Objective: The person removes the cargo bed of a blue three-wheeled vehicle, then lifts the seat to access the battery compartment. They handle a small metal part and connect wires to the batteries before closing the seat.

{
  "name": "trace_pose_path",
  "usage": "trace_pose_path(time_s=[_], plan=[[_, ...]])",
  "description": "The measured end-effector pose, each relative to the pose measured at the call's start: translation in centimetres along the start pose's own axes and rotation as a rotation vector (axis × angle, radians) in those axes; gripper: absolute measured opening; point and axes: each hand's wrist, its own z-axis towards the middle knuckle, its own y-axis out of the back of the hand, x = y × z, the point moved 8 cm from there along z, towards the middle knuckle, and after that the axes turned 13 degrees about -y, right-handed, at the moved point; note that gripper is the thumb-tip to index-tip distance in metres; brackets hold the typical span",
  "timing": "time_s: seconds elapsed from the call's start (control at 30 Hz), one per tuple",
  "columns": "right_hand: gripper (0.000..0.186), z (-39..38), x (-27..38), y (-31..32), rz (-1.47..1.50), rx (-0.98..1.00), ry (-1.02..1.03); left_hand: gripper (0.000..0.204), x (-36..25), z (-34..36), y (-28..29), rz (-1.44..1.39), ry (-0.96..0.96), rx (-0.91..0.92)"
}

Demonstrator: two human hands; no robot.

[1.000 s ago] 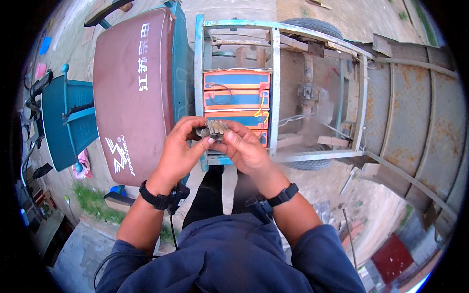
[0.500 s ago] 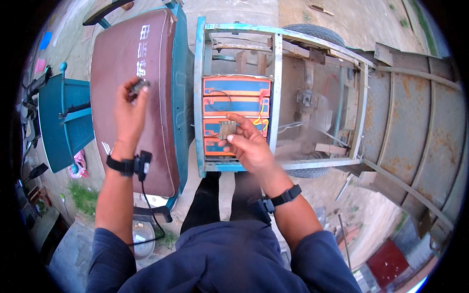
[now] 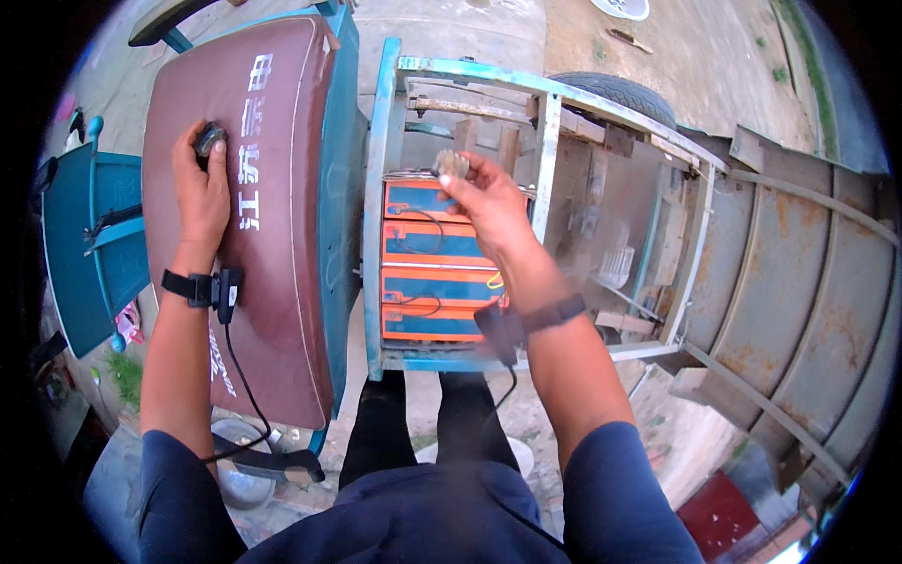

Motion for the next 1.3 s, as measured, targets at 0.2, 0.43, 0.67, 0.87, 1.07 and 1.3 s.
trace_pose_path(time_s=[0.2, 0.43, 0.67, 0.87, 1.07, 1.3], plan=[[0.053, 10.5, 5.7, -0.3, -0.647, -0.295, 0.335, 0.034, 0.0, 0.0, -0.6, -0.015, -0.004, 0.011], [0.049, 17.2, 10.9, -3.4, -1.168, -0.550, 0.584, 0.035, 0.5, -0.3, -0.8, -0.001, 0.004, 0.013], [0.047, 21.1, 10.1, -2.9, -1.288, -0.578, 0.572, 0.036, 0.8, -0.2, -1.2, -0.027, 0.011, 0.007], [0.047, 22.0, 10.2, -3.0, -1.315, -0.480, 0.587, 0.036, 0.8, -0.2, -1.1, -0.021, 0.025, 0.020], [0.047, 22.0, 10.9, -3.7, -1.435, -0.468, 0.639, 0.036, 0.7, 0.1, -1.2, -0.009, 0.001, 0.018], [0.053, 23.1, 11.1, -4.1, -1.610, -0.462, 0.622, 0.036, 0.7, 0.0, -1.1, -0.031, 0.032, 0.016]])
